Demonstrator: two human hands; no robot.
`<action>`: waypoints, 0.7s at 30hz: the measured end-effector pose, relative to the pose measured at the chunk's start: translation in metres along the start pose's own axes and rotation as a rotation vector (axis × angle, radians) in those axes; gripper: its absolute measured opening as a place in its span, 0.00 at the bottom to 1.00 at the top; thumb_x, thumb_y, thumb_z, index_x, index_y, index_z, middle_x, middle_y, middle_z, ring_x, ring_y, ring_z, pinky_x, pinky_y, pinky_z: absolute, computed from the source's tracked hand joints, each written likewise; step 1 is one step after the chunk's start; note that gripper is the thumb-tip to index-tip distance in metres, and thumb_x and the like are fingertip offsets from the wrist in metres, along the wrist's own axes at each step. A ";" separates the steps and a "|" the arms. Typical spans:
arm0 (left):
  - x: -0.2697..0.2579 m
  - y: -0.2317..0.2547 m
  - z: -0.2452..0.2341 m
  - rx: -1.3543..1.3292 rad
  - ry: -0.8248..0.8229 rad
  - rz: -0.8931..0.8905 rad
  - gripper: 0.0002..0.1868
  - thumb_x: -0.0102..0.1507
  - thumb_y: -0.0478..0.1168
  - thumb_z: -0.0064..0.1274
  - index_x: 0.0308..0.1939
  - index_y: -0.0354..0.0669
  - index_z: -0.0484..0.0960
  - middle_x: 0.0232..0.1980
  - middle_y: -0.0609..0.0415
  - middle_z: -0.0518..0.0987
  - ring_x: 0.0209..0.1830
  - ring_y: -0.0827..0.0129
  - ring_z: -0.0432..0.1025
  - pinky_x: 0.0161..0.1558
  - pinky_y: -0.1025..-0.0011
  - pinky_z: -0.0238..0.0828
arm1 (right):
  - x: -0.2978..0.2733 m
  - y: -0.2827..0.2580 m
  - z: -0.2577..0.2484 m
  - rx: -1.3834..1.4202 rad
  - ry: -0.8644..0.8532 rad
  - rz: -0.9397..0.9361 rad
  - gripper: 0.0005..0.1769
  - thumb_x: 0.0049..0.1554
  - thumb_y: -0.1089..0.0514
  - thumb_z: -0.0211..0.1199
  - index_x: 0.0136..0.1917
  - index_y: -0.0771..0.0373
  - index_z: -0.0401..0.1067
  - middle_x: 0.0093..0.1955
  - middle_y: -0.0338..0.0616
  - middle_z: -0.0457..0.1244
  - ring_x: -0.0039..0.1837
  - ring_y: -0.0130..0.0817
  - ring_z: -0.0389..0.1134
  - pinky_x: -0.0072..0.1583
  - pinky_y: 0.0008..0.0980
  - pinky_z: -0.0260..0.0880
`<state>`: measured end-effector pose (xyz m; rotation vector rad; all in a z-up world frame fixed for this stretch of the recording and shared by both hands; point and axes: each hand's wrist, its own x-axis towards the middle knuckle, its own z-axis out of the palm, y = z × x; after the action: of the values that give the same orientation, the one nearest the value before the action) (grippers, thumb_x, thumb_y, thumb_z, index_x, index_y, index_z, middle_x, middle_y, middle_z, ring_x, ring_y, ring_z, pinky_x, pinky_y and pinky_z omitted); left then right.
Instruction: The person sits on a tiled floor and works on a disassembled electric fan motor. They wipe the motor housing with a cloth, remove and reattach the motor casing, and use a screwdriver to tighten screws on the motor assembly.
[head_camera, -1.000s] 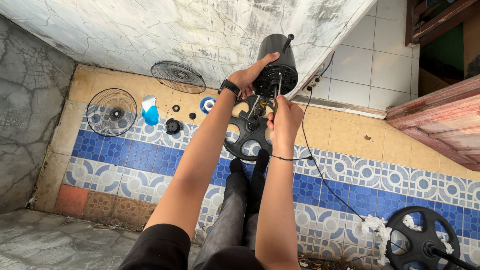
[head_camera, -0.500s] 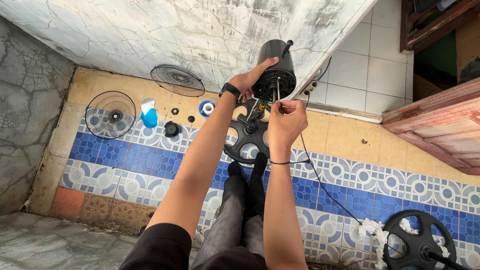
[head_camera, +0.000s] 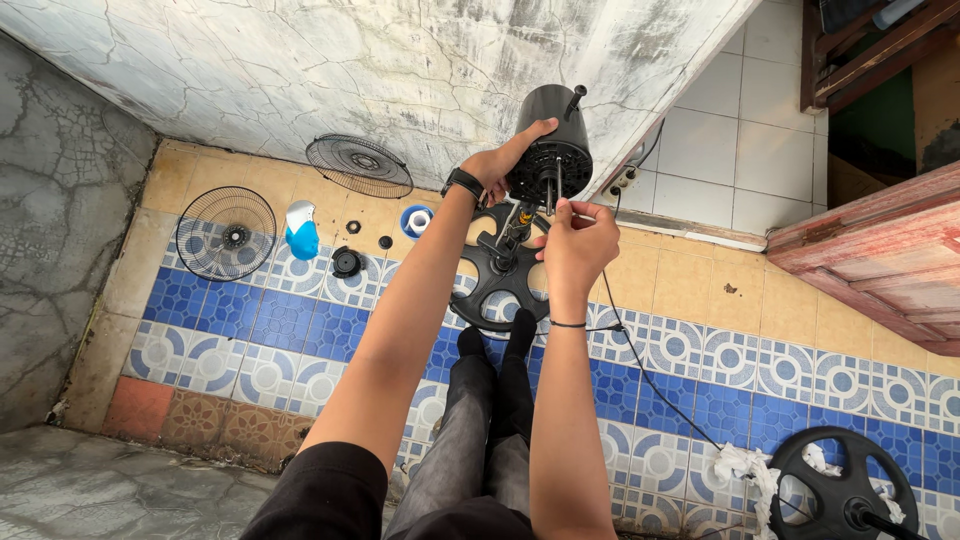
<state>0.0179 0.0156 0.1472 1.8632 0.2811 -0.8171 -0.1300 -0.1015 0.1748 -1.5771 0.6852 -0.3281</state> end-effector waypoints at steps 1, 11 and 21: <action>0.001 0.001 0.000 0.006 -0.005 -0.003 0.45 0.38 0.90 0.45 0.12 0.52 0.59 0.14 0.62 0.58 0.11 0.75 0.55 0.15 0.73 0.44 | 0.003 -0.002 -0.002 0.058 -0.021 0.033 0.09 0.58 0.60 0.65 0.46 0.69 0.70 0.34 0.47 0.67 0.26 0.29 0.69 0.25 0.28 0.64; -0.001 0.003 0.003 -0.017 -0.003 -0.012 0.44 0.39 0.88 0.48 0.11 0.53 0.57 0.14 0.63 0.57 0.09 0.77 0.52 0.13 0.74 0.41 | 0.003 0.009 0.007 -0.333 0.156 -0.546 0.10 0.48 0.68 0.71 0.44 0.71 0.74 0.38 0.49 0.69 0.37 0.37 0.72 0.41 0.35 0.73; -0.007 0.005 0.001 -0.022 0.032 -0.015 0.43 0.40 0.88 0.48 0.11 0.54 0.57 0.14 0.66 0.56 0.10 0.80 0.51 0.13 0.77 0.41 | 0.013 -0.003 0.003 0.001 -0.021 -0.022 0.08 0.55 0.63 0.66 0.41 0.73 0.74 0.32 0.45 0.67 0.28 0.32 0.69 0.29 0.30 0.65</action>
<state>0.0150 0.0141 0.1555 1.8571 0.3232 -0.7917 -0.1179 -0.1067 0.1748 -1.5864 0.6520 -0.3276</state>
